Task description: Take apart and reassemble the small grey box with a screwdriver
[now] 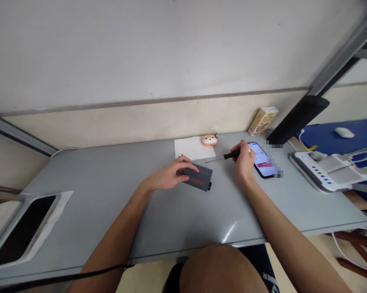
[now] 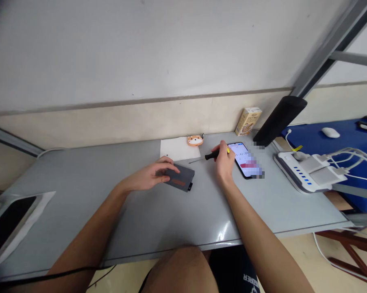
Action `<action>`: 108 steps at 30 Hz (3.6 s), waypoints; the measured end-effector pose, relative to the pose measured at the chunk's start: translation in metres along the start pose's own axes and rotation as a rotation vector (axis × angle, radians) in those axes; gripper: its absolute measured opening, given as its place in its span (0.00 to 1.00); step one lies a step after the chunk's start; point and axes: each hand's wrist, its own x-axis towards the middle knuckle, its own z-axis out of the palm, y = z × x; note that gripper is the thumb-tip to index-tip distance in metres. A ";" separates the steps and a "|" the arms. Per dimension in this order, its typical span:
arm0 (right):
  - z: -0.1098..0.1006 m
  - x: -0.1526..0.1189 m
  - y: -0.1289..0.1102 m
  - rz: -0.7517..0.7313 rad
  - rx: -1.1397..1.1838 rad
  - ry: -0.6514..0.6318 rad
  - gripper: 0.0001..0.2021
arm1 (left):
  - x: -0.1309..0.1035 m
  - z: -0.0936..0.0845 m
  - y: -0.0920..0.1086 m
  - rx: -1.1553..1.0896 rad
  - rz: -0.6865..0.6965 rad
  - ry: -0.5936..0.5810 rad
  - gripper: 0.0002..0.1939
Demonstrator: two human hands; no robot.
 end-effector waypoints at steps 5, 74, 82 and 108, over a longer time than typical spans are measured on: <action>0.002 -0.006 0.001 -0.054 -0.032 -0.138 0.24 | 0.005 -0.004 -0.020 -0.076 0.048 0.130 0.16; 0.016 -0.001 0.021 0.185 0.398 -0.291 0.18 | 0.022 -0.003 -0.041 0.433 -0.093 0.672 0.11; 0.013 0.004 0.019 0.278 0.567 -0.261 0.16 | 0.046 -0.022 -0.054 0.453 -0.259 0.578 0.11; -0.002 0.002 -0.001 -0.020 0.196 0.040 0.18 | -0.009 0.025 0.012 0.250 0.001 0.050 0.43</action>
